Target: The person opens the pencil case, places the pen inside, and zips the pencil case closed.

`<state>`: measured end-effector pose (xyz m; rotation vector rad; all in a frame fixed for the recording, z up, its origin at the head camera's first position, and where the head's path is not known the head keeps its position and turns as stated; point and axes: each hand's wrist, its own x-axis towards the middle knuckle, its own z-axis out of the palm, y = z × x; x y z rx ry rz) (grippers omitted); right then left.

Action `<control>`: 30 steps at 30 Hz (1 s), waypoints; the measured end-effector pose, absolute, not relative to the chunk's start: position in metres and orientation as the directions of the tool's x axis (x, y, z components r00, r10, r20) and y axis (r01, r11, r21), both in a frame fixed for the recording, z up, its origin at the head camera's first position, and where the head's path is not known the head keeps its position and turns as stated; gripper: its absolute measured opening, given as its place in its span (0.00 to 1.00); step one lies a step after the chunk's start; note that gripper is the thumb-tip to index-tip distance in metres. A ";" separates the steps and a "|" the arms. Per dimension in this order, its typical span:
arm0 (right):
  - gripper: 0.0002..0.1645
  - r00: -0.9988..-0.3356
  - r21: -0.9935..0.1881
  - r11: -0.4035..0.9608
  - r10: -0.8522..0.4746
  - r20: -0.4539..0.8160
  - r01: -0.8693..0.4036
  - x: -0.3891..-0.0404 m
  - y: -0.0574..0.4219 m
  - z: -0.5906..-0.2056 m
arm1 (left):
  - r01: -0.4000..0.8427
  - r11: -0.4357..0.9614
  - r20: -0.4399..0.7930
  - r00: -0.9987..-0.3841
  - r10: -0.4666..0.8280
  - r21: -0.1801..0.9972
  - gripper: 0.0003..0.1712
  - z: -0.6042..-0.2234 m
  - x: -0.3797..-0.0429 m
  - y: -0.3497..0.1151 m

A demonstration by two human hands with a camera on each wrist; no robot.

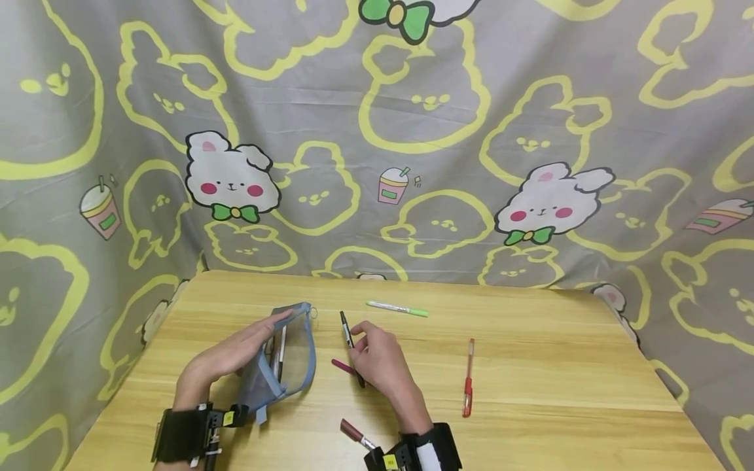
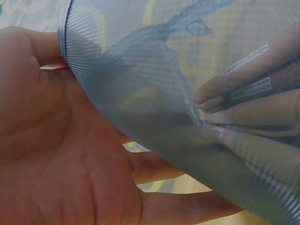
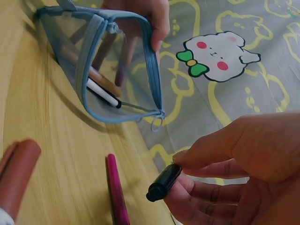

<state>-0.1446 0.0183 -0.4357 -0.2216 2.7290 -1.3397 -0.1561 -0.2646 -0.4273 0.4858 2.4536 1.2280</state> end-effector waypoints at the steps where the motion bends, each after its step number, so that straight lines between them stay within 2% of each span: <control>1: 0.19 -0.984 -0.789 0.606 -0.176 -0.015 -0.097 -0.144 0.017 -0.435 | 0.142 0.565 -0.160 -0.878 0.451 0.813 0.31 -0.428 -0.156 -0.264; 10: 0.16 -0.963 -0.803 0.580 -0.266 -0.032 -0.134 -0.140 0.002 -0.432 | 0.136 0.581 -0.170 -0.881 0.441 0.803 0.32 -0.428 -0.157 -0.262; 17: 0.16 -0.943 -0.792 0.572 -0.331 0.015 -0.214 -0.139 -0.010 -0.433 | 0.123 0.576 -0.181 -0.879 0.442 0.808 0.31 -0.427 -0.157 -0.260; 25: 0.18 -0.945 -0.833 0.536 -0.322 -0.055 -0.135 -0.148 -0.037 -0.434 | 0.136 0.564 -0.169 -0.875 0.454 0.814 0.32 -0.426 -0.156 -0.261; 30: 0.20 -0.945 -0.895 0.441 -0.317 -0.084 -0.068 -0.152 -0.053 -0.439 | 0.157 0.547 -0.146 -0.870 0.470 0.823 0.32 -0.427 -0.156 -0.262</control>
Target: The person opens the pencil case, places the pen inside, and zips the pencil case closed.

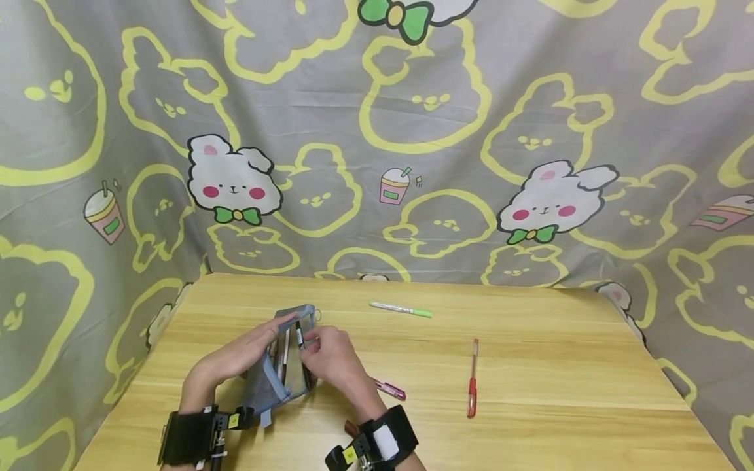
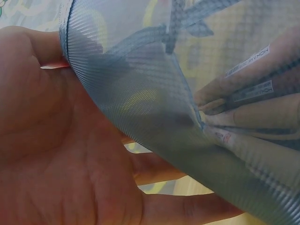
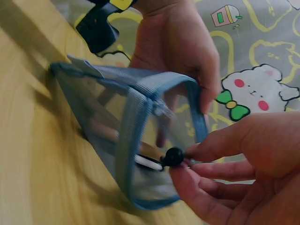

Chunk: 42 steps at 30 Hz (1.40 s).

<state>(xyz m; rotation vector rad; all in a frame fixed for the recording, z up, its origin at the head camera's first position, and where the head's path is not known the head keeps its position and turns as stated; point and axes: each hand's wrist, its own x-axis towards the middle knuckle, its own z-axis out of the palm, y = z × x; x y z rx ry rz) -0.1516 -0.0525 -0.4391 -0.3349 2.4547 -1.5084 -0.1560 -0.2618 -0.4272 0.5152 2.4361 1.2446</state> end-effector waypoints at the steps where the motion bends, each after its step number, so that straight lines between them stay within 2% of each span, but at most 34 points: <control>1: 0.19 -0.944 -0.909 0.413 -0.318 -0.091 -0.051 -0.152 -0.055 -0.440 | 0.151 0.550 -0.152 -0.872 0.466 0.821 0.32 -0.427 -0.156 -0.262; 5: 0.18 -0.924 -0.946 0.321 -0.372 -0.089 -0.039 -0.151 -0.064 -0.446 | 0.111 0.571 -0.189 -0.879 0.439 0.814 0.32 -0.428 -0.154 -0.261; 9: 0.14 -0.912 -0.947 0.304 -0.409 -0.031 -0.104 -0.151 -0.062 -0.448 | 0.116 0.573 -0.184 -0.880 0.439 0.812 0.32 -0.427 -0.154 -0.260; 13: 0.14 -0.925 -0.918 0.356 -0.380 0.032 -0.178 -0.152 -0.051 -0.445 | 0.139 0.570 -0.167 -0.877 0.451 0.810 0.32 -0.426 -0.155 -0.260; 19: 0.14 -0.924 -0.897 0.384 -0.377 0.064 -0.219 -0.153 -0.025 -0.435 | 0.150 0.568 -0.161 -0.873 0.460 0.809 0.32 -0.423 -0.156 -0.260; 23: 0.14 -0.918 -0.847 0.462 -0.390 0.071 -0.262 -0.150 -0.003 -0.425 | 0.160 0.570 -0.158 -0.869 0.468 0.806 0.32 -0.423 -0.157 -0.259; 32: 0.14 -0.914 -0.746 0.595 -0.405 0.042 -0.298 -0.145 0.025 -0.420 | 0.164 0.572 -0.167 -0.860 0.482 0.804 0.32 -0.422 -0.158 -0.260; 42: 0.23 -0.894 -0.652 0.713 -0.432 -0.117 -0.259 -0.146 0.033 -0.429 | 0.166 0.562 -0.164 -0.856 0.489 0.810 0.32 -0.425 -0.156 -0.263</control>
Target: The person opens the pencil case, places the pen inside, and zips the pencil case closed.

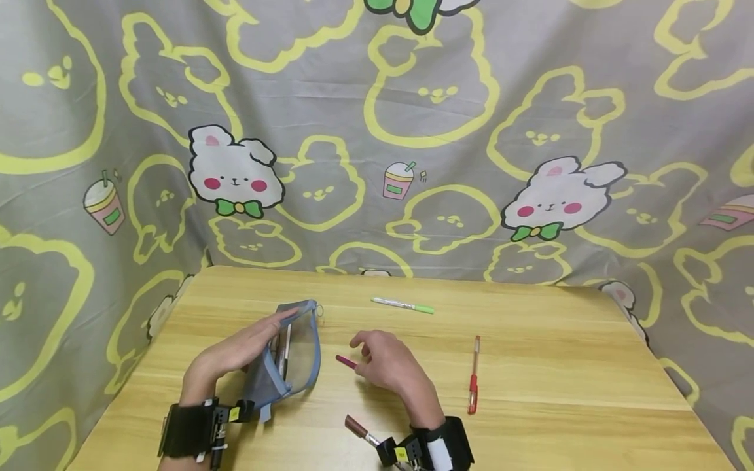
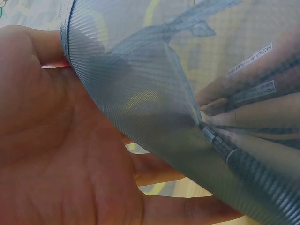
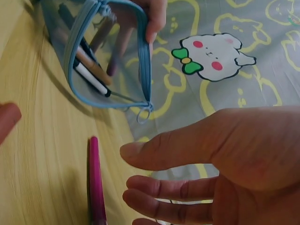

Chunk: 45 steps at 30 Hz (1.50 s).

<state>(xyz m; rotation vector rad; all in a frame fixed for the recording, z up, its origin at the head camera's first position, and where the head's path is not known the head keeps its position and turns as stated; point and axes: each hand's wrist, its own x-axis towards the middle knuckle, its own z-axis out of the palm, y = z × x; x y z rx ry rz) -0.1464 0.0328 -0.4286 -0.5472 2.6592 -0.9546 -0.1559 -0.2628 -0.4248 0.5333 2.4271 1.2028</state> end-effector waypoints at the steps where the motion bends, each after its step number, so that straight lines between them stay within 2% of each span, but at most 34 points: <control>1: 0.24 -0.897 -0.641 0.723 -0.425 -0.119 -0.257 -0.146 0.034 -0.429 | 0.168 0.561 -0.163 -0.856 0.491 0.810 0.32 -0.425 -0.156 -0.263; 8: 0.25 -0.892 -0.599 0.758 -0.426 -0.153 -0.259 -0.143 0.049 -0.431 | 0.169 0.561 -0.162 -0.856 0.492 0.810 0.32 -0.426 -0.156 -0.263; 21: 0.17 -0.897 -0.575 0.784 -0.402 -0.186 -0.232 -0.143 0.050 -0.437 | 0.162 0.566 -0.170 -0.856 0.488 0.808 0.32 -0.425 -0.156 -0.260; 45: 0.16 -0.913 -0.512 0.821 -0.377 -0.156 -0.251 -0.141 0.043 -0.445 | 0.212 0.555 -0.128 -0.851 0.510 0.804 0.31 -0.425 -0.155 -0.258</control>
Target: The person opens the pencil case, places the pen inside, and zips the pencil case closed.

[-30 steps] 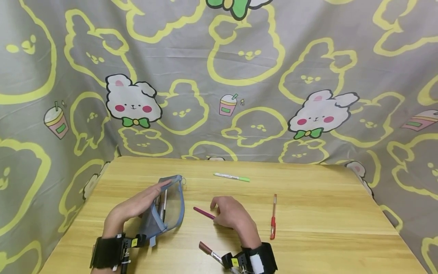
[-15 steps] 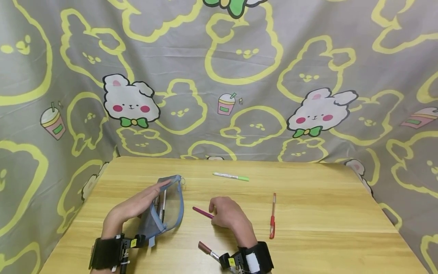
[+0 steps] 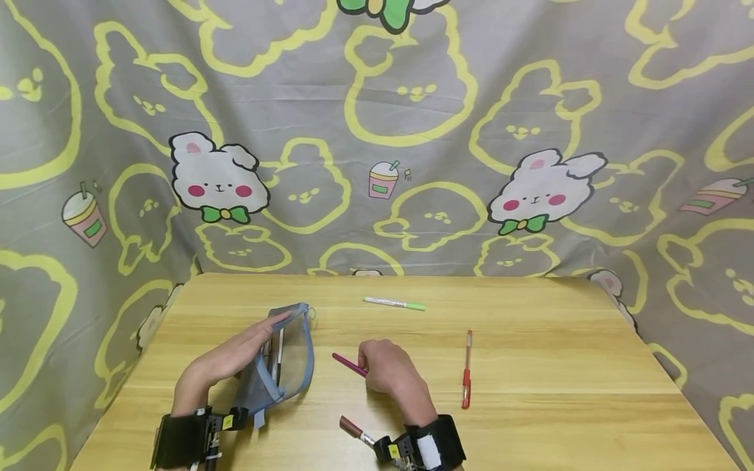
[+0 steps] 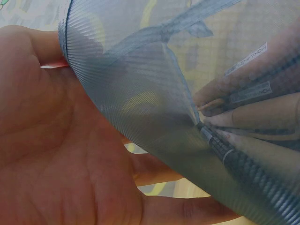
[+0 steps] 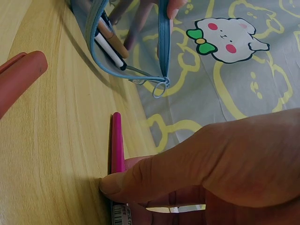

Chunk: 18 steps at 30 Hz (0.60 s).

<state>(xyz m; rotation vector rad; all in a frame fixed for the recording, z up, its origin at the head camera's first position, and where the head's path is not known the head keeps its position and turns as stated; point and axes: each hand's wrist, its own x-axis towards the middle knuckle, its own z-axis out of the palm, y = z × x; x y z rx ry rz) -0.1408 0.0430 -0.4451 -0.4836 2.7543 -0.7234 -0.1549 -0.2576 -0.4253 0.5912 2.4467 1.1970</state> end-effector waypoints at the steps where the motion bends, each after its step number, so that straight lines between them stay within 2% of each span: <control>1: 0.16 -0.913 -0.514 0.821 -0.376 -0.161 -0.248 -0.141 0.043 -0.445 | 0.214 0.557 -0.127 -0.851 0.509 0.803 0.31 -0.425 -0.155 -0.258; 18: 0.14 -0.913 -0.535 0.815 -0.368 -0.179 -0.223 -0.139 0.045 -0.441 | 0.199 0.560 -0.138 -0.854 0.502 0.805 0.31 -0.425 -0.154 -0.257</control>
